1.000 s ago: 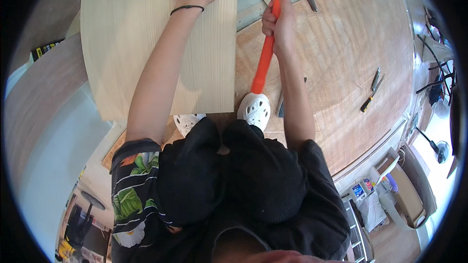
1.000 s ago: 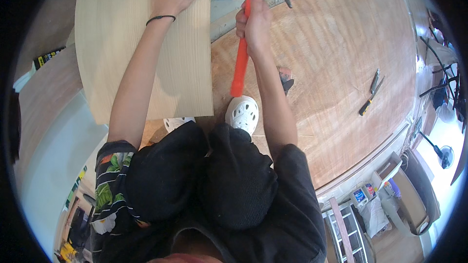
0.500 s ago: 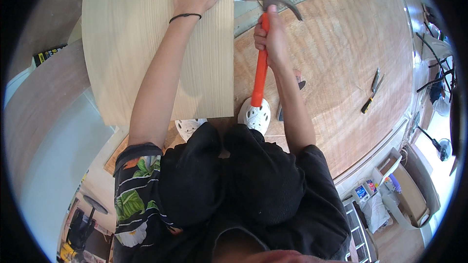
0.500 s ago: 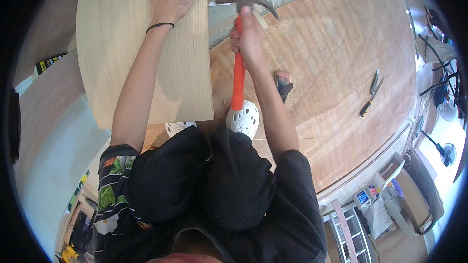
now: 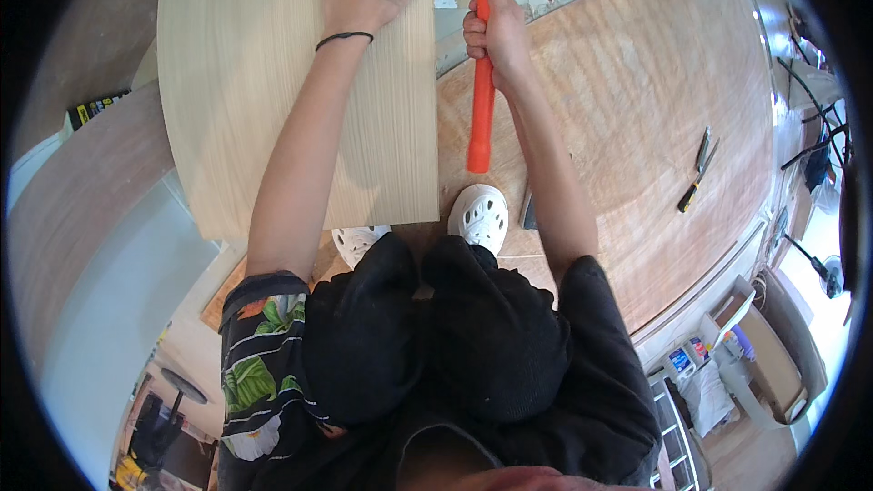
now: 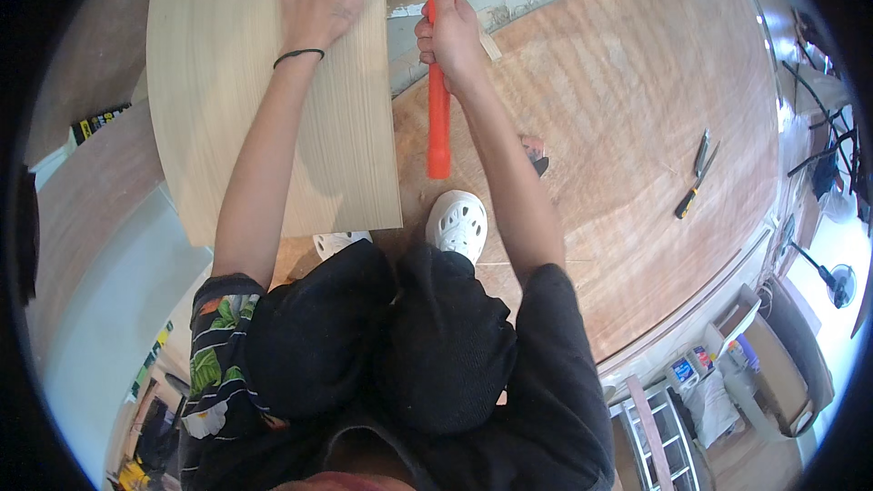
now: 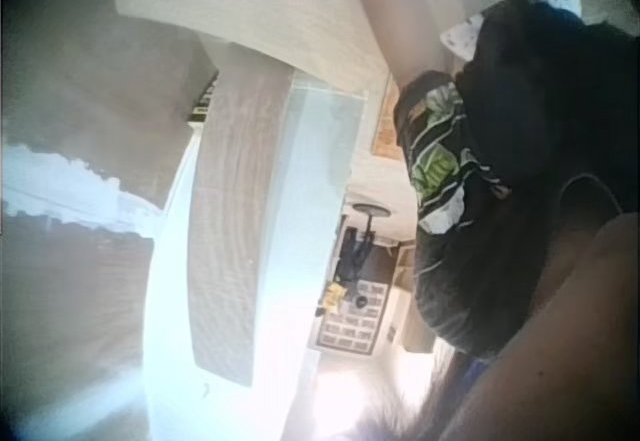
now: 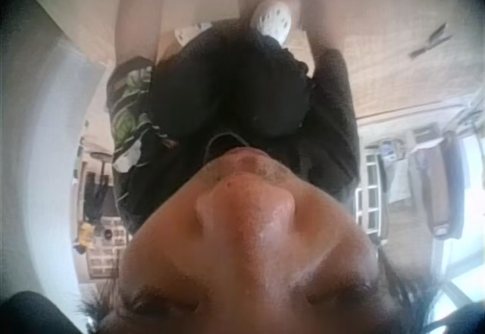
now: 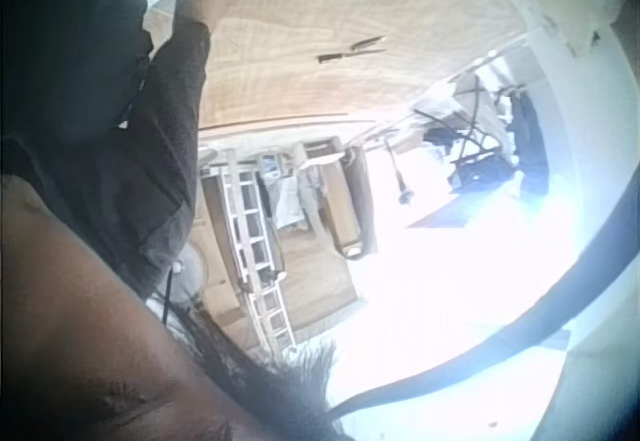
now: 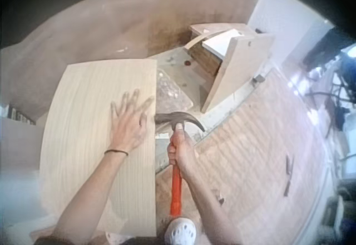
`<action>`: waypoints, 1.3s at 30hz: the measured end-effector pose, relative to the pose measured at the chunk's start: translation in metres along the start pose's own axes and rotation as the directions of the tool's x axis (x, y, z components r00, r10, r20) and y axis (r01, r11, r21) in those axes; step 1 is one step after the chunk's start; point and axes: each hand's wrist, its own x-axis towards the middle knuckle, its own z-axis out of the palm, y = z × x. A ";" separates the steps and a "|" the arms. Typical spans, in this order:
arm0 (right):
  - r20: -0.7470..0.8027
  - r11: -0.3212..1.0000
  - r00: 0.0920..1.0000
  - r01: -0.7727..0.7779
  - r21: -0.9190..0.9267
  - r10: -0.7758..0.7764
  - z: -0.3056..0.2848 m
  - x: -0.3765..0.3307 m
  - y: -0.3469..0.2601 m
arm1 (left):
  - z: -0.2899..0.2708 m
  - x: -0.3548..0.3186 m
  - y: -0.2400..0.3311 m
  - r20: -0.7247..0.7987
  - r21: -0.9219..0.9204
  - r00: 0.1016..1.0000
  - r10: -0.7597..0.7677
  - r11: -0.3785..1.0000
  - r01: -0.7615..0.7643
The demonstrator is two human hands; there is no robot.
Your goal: The person hammers a wooden panel into place, uses a hand plane to smooth its edge, and then files the edge with a metal file. The work is performed on the floor in a room with scattered tools and materials.
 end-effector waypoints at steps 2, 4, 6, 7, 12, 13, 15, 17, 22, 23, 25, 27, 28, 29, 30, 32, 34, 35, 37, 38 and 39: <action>-0.001 1.000 1.000 0.003 -0.020 -0.003 -0.001 -0.002 -0.001 | 0.000 0.000 0.000 -0.001 -0.013 1.000 0.008 1.000 -0.008; -0.087 1.000 0.996 0.025 0.011 -0.024 -0.002 -0.006 0.001 | 0.000 0.000 -0.001 0.001 -0.008 1.000 0.012 1.000 -0.012; -0.028 0.999 1.000 -0.009 -0.033 0.008 -0.001 -0.012 0.004 | 0.001 0.000 -0.002 0.006 0.011 1.000 0.010 1.000 -0.010; 0.032 0.998 0.998 -0.044 -0.051 0.045 -0.001 -0.014 0.006 | 0.001 0.001 -0.002 0.012 0.014 1.000 0.007 1.000 -0.007; -0.015 1.000 1.000 0.018 -0.020 -0.019 0.000 -0.017 0.004 | 0.002 0.002 -0.004 0.025 0.037 1.000 0.007 0.999 -0.008; 0.073 1.000 0.997 -0.010 -0.004 0.010 0.001 -0.015 0.003 | 0.002 0.002 -0.004 0.027 0.042 1.000 0.004 0.999 -0.005; 0.014 0.998 1.000 0.014 -0.064 -0.013 0.001 -0.012 -0.001 | 0.002 0.002 -0.004 0.037 0.047 0.999 -0.003 0.999 0.001; -0.083 0.997 0.994 0.076 -0.033 -0.078 0.002 -0.008 -0.004 | 0.001 0.002 -0.004 0.028 0.030 1.000 -0.002 1.000 0.001; -0.003 1.000 1.000 0.007 -0.014 -0.007 0.005 -0.003 -0.004 | 0.000 0.003 -0.004 0.047 0.025 0.999 -0.016 1.000 0.014; -0.013 0.999 0.999 0.034 0.008 -0.034 0.004 -0.001 -0.004 | 0.000 0.003 -0.004 0.047 0.030 0.999 -0.015 0.999 0.013; -0.013 0.999 0.999 0.032 0.025 -0.032 0.003 0.002 -0.003 | 0.000 0.003 -0.004 0.050 0.032 0.999 -0.013 0.999 0.011; 0.104 1.000 0.994 -0.025 0.019 0.023 0.001 0.005 -0.002 | 0.000 0.002 -0.004 0.045 0.033 0.999 -0.016 0.999 0.014; 0.016 1.000 1.000 0.002 -0.020 -0.002 0.002 0.007 -0.002 | 0.000 0.002 -0.004 0.051 0.031 0.999 -0.015 0.999 0.014; 0.012 0.998 1.000 0.023 -0.057 -0.023 0.001 0.009 -0.003 | 0.000 0.002 -0.004 0.053 0.030 0.998 -0.019 0.999 0.017; -0.038 0.993 0.996 0.077 -0.095 -0.080 0.001 0.011 -0.004 | 0.000 0.002 -0.004 0.051 0.029 0.999 -0.020 0.999 0.018; -0.027 0.999 0.999 0.046 0.004 -0.046 0.006 0.017 -0.007 | 0.000 0.003 -0.004 0.053 0.072 0.999 -0.012 0.997 0.008; 0.003 0.999 1.000 0.028 -0.029 -0.028 0.009 0.021 -0.011 | 0.000 0.004 -0.005 0.051 0.082 0.999 -0.016 0.997 0.012; 0.007 0.997 1.000 0.007 -0.072 -0.007 0.009 0.022 -0.012 | 0.000 0.004 -0.006 0.058 0.066 0.998 -0.019 0.998 0.015; -0.026 0.999 0.999 0.045 -0.011 -0.045 0.004 0.018 -0.010 | 0.000 0.005 -0.008 0.058 0.053 0.998 -0.018 0.998 0.015; -0.051 0.995 0.994 0.093 0.020 -0.092 -0.002 0.013 -0.006 | 0.000 0.004 -0.008 0.060 0.057 0.998 -0.014 0.998 0.011; -0.064 0.986 0.994 0.096 0.133 -0.089 -0.008 0.007 0.001 | 0.000 0.004 -0.008 0.058 0.061 0.998 -0.008 0.998 0.005</action>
